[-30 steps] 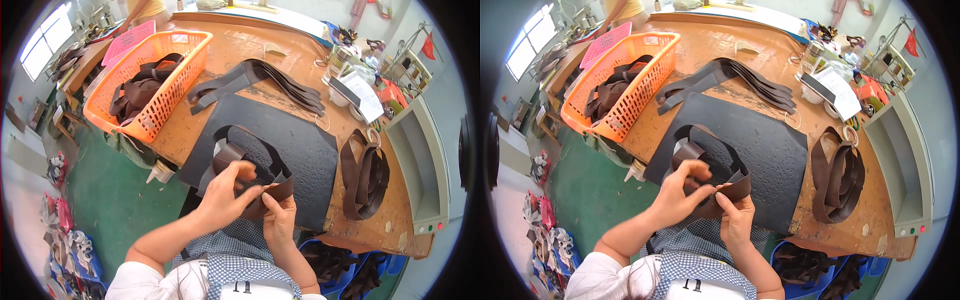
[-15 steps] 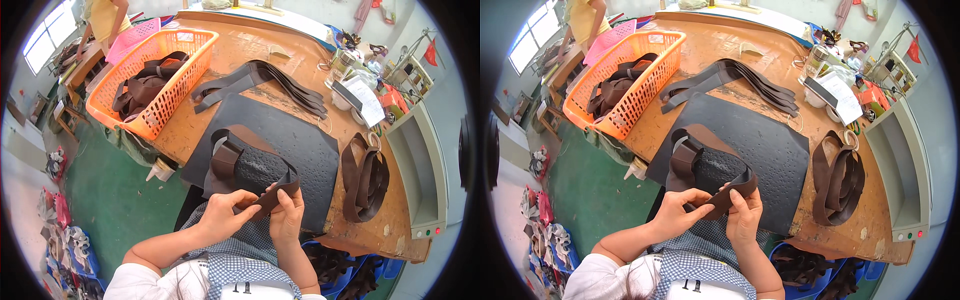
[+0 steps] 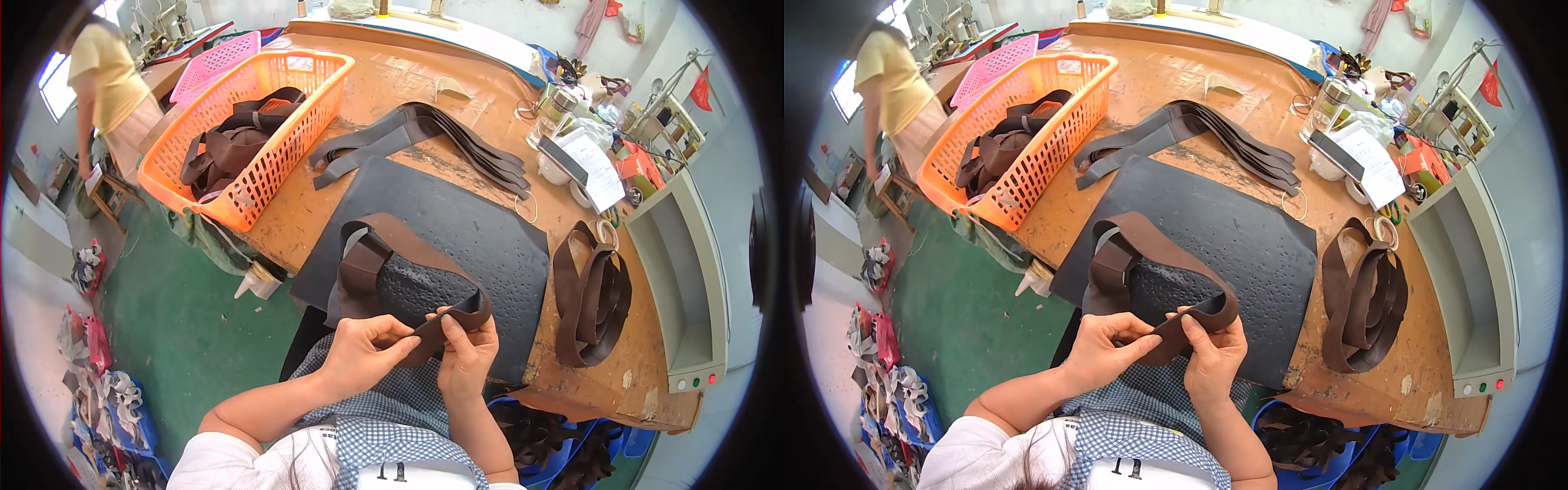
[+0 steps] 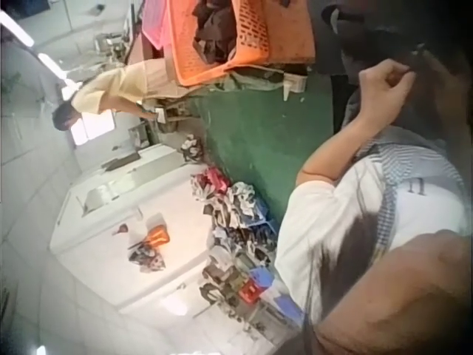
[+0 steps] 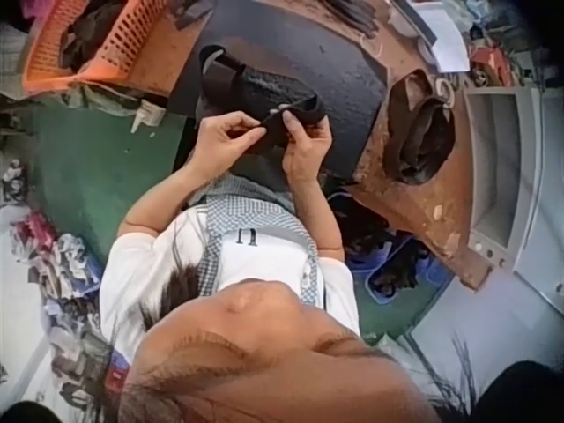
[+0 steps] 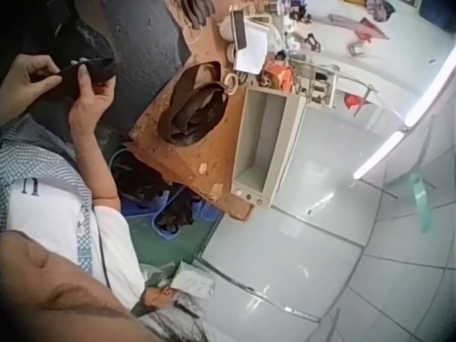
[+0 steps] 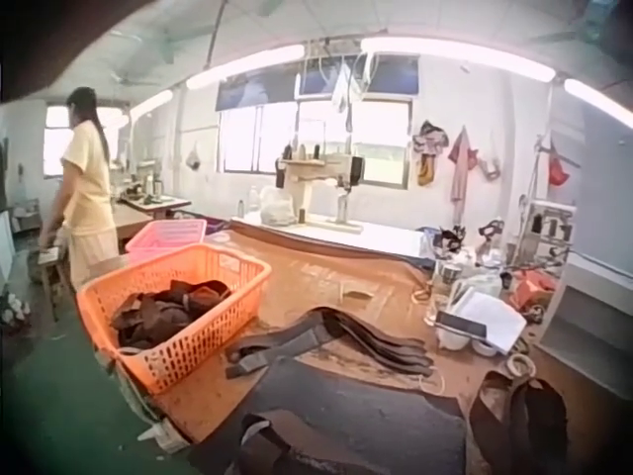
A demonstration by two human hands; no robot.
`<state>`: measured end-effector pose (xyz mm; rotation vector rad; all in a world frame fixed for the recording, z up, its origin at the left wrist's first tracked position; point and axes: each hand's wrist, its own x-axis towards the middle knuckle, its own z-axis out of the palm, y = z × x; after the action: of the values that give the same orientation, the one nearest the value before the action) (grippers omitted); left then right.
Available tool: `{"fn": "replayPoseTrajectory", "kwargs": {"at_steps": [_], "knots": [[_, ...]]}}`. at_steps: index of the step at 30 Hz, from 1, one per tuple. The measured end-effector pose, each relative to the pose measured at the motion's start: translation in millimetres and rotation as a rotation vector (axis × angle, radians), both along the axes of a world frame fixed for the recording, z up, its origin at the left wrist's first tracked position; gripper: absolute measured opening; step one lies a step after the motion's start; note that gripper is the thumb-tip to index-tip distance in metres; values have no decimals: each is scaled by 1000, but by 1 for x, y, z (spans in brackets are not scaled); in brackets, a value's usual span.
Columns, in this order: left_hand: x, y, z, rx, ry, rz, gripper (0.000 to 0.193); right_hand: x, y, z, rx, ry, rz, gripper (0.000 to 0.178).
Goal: Manually aligning and fitting together leather components for shoe upper assembly.
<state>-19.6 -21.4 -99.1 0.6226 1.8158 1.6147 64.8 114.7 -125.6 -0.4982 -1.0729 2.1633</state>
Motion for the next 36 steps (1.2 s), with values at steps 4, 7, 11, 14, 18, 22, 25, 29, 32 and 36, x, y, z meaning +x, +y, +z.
{"fn": "replayPoseTrajectory", "kwargs": {"at_steps": [4,7,11,14,18,22,25,29,32,36], "knots": [[1,5,0,92,-112,15,16,0,-6,-3,67,-38,13,25],[-4,6,3,-15,38,-55,16,1,-9,-2,105,-50,43,25],[-2,2,2,-40,14,-57,17,3,2,1,31,-25,28,18],[-2,-1,0,-66,39,-78,18,5,5,0,-10,-24,17,17],[0,5,9,17,202,-36,20,5,-1,-1,3,-44,59,16],[-2,8,6,20,408,-7,20,6,-5,-6,56,-30,71,13],[-2,4,9,-76,354,-31,18,6,4,1,-46,-25,5,15],[-1,2,7,-66,344,-23,17,10,9,-2,-32,-55,27,13],[-3,2,12,-105,311,-54,18,9,8,-3,-24,-72,41,13],[-10,5,20,-16,426,-65,22,10,4,-3,17,-87,68,13]]}}
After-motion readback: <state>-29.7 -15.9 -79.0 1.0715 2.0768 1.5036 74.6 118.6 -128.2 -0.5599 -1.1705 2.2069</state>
